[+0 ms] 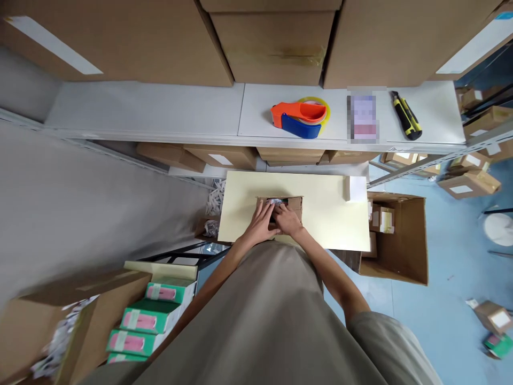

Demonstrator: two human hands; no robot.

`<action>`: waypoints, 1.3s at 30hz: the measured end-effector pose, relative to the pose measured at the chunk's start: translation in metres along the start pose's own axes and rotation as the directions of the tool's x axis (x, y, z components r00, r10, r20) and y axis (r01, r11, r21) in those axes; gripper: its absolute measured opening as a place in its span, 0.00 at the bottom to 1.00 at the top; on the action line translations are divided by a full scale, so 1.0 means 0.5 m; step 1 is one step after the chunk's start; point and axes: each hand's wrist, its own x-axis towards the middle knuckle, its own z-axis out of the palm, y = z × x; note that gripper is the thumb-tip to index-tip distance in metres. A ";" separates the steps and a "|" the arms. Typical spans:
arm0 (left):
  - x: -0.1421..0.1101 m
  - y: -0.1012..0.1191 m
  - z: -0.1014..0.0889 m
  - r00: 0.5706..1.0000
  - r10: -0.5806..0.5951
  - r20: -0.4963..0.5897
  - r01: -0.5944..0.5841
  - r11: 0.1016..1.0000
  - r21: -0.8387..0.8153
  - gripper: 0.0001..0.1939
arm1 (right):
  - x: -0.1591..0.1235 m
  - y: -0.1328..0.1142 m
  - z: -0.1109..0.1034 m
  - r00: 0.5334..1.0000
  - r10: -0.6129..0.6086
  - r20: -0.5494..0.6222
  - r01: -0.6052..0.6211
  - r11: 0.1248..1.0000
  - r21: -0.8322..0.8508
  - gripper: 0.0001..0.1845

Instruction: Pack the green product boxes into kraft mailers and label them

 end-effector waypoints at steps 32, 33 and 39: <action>-0.061 -0.019 -0.001 1.000 0.002 -0.001 -0.002 1.000 0.008 0.53 | -0.029 0.032 -0.036 0.983 0.183 0.019 -0.180 0.979 -0.094 0.26; -0.060 -0.019 -0.001 1.000 0.006 0.002 -0.006 1.000 0.010 0.53 | -0.025 0.033 -0.033 0.979 0.201 0.027 -0.197 0.974 -0.112 0.25; -0.060 -0.018 -0.003 1.000 0.007 -0.004 -0.007 1.000 0.019 0.50 | -0.002 0.028 -0.010 0.963 0.268 -0.037 -0.271 0.954 -0.125 0.28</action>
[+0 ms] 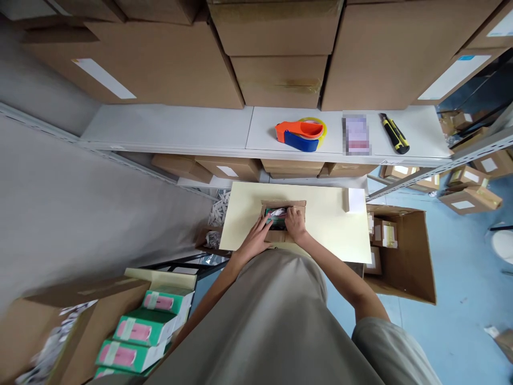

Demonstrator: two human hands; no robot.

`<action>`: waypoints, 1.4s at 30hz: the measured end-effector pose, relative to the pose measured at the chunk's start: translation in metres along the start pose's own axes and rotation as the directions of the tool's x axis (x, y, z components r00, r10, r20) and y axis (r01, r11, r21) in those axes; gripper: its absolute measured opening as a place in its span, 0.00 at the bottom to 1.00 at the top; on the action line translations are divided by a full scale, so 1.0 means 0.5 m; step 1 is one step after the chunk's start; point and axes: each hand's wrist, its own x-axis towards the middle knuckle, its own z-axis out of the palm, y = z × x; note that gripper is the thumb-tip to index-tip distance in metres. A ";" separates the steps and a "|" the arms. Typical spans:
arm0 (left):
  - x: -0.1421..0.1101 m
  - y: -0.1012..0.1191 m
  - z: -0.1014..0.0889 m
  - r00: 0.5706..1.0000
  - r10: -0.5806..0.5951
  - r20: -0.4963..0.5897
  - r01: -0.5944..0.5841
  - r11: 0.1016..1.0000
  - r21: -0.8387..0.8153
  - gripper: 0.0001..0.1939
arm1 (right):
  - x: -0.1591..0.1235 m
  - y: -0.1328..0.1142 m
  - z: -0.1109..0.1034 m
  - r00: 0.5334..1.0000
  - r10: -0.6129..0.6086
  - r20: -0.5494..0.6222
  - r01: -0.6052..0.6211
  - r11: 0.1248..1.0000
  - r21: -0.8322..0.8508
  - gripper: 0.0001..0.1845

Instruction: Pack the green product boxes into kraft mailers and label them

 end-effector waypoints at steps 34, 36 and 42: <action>0.009 -0.005 -0.037 0.997 -0.059 -0.044 0.050 0.983 -0.176 0.43 | -0.144 0.089 -0.020 0.994 -0.109 0.014 0.100 0.945 0.312 0.33; 0.021 -0.009 -0.057 0.980 -0.116 -0.159 0.091 0.983 -0.158 0.48 | -0.157 0.102 -0.014 1.000 0.003 -0.014 0.001 0.950 0.313 0.29; 0.077 -0.018 -0.081 0.957 0.022 -0.289 -0.009 0.999 0.048 0.46 | -0.120 0.102 -0.010 0.949 0.277 -0.153 -0.205 0.906 0.370 0.47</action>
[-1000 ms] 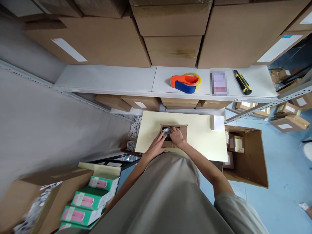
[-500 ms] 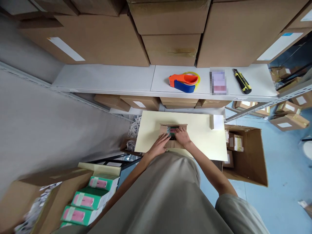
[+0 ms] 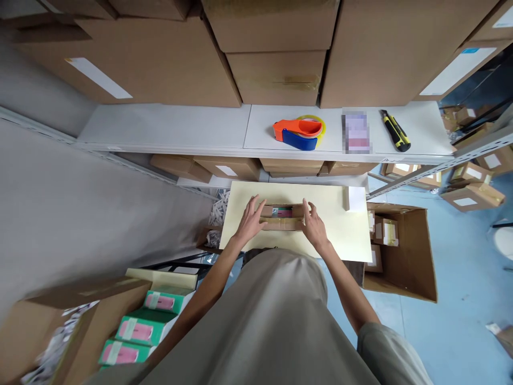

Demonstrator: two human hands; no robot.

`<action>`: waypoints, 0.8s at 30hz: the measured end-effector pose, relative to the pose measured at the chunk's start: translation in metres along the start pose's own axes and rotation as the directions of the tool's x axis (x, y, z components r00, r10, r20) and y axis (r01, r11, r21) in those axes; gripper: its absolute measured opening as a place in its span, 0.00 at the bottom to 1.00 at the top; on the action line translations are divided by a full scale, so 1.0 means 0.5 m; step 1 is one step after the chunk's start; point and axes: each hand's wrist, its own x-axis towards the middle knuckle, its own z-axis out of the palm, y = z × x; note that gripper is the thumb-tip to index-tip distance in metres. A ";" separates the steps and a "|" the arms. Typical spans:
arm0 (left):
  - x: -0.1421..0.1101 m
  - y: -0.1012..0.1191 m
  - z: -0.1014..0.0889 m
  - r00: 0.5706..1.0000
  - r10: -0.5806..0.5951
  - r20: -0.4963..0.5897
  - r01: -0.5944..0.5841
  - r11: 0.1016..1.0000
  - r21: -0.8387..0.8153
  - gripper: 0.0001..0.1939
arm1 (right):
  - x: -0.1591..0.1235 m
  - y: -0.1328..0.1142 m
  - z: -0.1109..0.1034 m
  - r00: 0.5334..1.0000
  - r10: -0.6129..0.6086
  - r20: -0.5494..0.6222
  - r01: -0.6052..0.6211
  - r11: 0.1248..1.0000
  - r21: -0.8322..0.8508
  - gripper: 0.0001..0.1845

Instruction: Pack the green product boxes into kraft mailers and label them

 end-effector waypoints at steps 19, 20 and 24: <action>-0.043 -0.049 0.093 0.988 -0.144 -0.059 0.140 0.988 -0.064 0.07 | -0.033 -0.028 0.081 0.994 -0.047 0.099 0.060 0.990 -0.128 0.21; -0.041 -0.045 0.089 0.988 -0.150 -0.042 0.148 0.988 -0.043 0.07 | -0.030 -0.032 0.071 0.988 -0.063 0.140 0.084 0.985 -0.149 0.21; -0.005 -0.013 0.043 0.991 -0.132 -0.027 0.133 0.988 0.077 0.07 | 0.024 -0.055 -0.009 0.983 -0.099 0.156 0.127 0.975 -0.185 0.16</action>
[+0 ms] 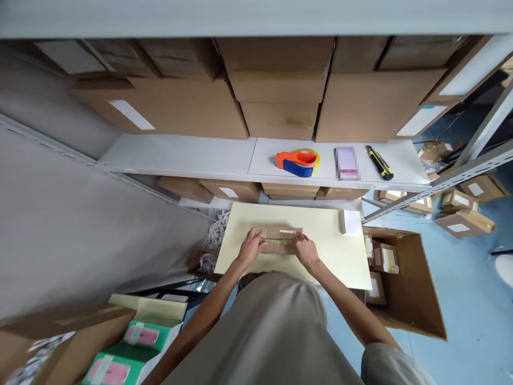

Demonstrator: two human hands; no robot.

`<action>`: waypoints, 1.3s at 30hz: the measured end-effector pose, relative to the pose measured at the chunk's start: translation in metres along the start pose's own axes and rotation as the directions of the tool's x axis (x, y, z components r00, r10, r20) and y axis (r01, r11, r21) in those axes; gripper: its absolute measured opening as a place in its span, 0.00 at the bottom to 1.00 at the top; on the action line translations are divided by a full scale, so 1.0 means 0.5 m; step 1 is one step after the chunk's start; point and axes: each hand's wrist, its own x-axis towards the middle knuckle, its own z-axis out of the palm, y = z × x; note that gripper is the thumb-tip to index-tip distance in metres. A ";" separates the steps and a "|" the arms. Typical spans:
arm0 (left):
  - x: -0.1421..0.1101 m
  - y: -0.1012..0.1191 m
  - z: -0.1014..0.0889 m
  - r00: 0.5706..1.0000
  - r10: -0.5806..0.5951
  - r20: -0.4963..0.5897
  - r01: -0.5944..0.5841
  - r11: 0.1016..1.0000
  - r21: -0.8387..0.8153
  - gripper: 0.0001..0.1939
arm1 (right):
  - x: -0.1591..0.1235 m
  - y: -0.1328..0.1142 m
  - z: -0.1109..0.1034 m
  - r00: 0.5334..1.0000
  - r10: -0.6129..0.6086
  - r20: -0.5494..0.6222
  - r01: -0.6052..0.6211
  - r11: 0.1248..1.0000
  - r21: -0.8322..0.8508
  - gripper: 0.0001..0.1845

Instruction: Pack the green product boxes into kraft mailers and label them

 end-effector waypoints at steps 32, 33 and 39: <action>-0.102 0.145 -0.011 0.991 -0.062 -0.121 -0.022 0.809 -0.587 0.06 | -0.009 -0.080 -0.016 0.989 0.081 -0.126 0.104 0.233 0.967 0.37; -0.113 0.142 -0.005 0.992 -0.075 -0.102 -0.001 0.803 -0.596 0.07 | -0.018 -0.089 -0.001 0.991 0.094 -0.092 0.071 0.212 0.975 0.37; -0.134 0.123 -0.009 0.998 -0.034 -0.059 -0.010 0.784 -0.621 0.14 | -0.034 -0.095 0.035 0.993 0.116 -0.029 0.004 0.217 0.976 0.38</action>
